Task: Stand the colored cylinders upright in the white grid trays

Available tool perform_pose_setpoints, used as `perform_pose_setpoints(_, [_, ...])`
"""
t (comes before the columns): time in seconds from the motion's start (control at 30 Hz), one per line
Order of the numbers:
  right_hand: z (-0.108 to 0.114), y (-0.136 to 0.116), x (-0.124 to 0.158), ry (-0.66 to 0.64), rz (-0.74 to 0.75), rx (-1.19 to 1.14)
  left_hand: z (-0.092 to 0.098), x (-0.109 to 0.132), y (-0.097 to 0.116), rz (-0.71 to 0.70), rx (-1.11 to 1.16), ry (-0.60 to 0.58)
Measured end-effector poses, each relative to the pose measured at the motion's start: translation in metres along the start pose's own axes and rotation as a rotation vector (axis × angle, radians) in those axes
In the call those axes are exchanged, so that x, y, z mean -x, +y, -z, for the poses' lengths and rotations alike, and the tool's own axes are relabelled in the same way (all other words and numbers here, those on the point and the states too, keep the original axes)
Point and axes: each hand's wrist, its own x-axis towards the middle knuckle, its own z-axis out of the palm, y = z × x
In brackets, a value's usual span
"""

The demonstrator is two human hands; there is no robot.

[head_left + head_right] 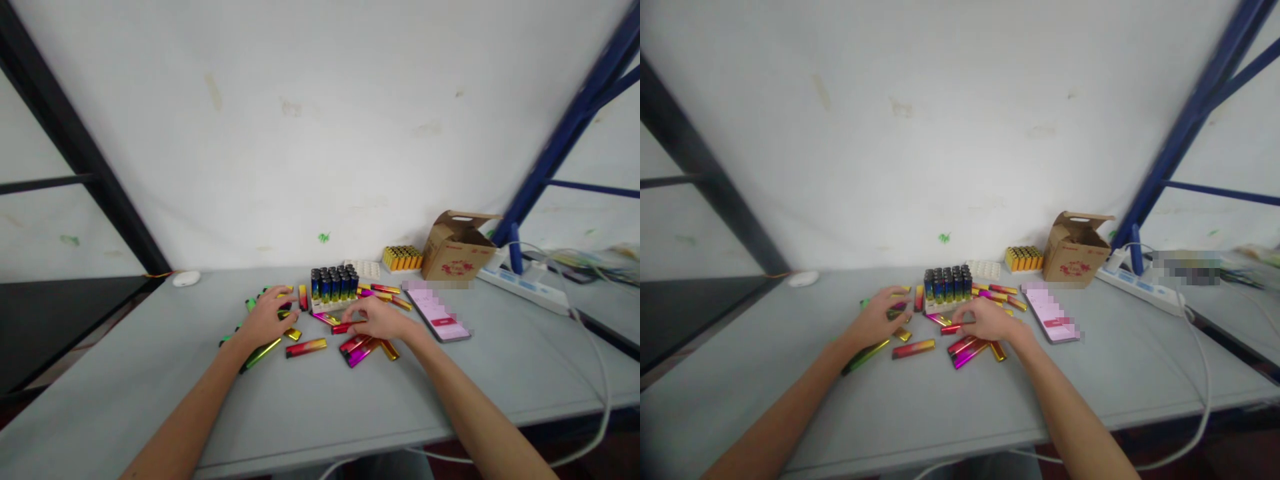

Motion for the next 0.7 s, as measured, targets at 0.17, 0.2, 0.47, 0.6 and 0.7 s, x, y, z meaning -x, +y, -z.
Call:
perform_pose_setpoints(0.17, [0.006, -0.003, 0.001, 0.172, 0.014, -0.362, 0.005, -0.002, 0.001, 0.004, -0.005, 0.020])
perform_pose_setpoints(0.2, [0.006, -0.003, 0.001, 0.191, 0.007, -0.458, 0.005, -0.002, 0.001, 0.003, -0.007, 0.020])
perform_pose_setpoints(0.47, [0.002, -0.009, -0.009, 0.337, -0.146, -0.997, 0.003, -0.002, 0.000, -0.006, -0.001, 0.029])
perform_pose_setpoints(0.6, [0.004, -0.007, -0.007, 0.340, -0.165, -1.204, 0.003, -0.002, 0.001, 0.013, 0.010, 0.026])
perform_pose_setpoints(0.7, [0.006, -0.004, -0.008, 0.387, -0.159, -1.292, 0.002, -0.002, 0.001, 0.022, 0.019, 0.026])
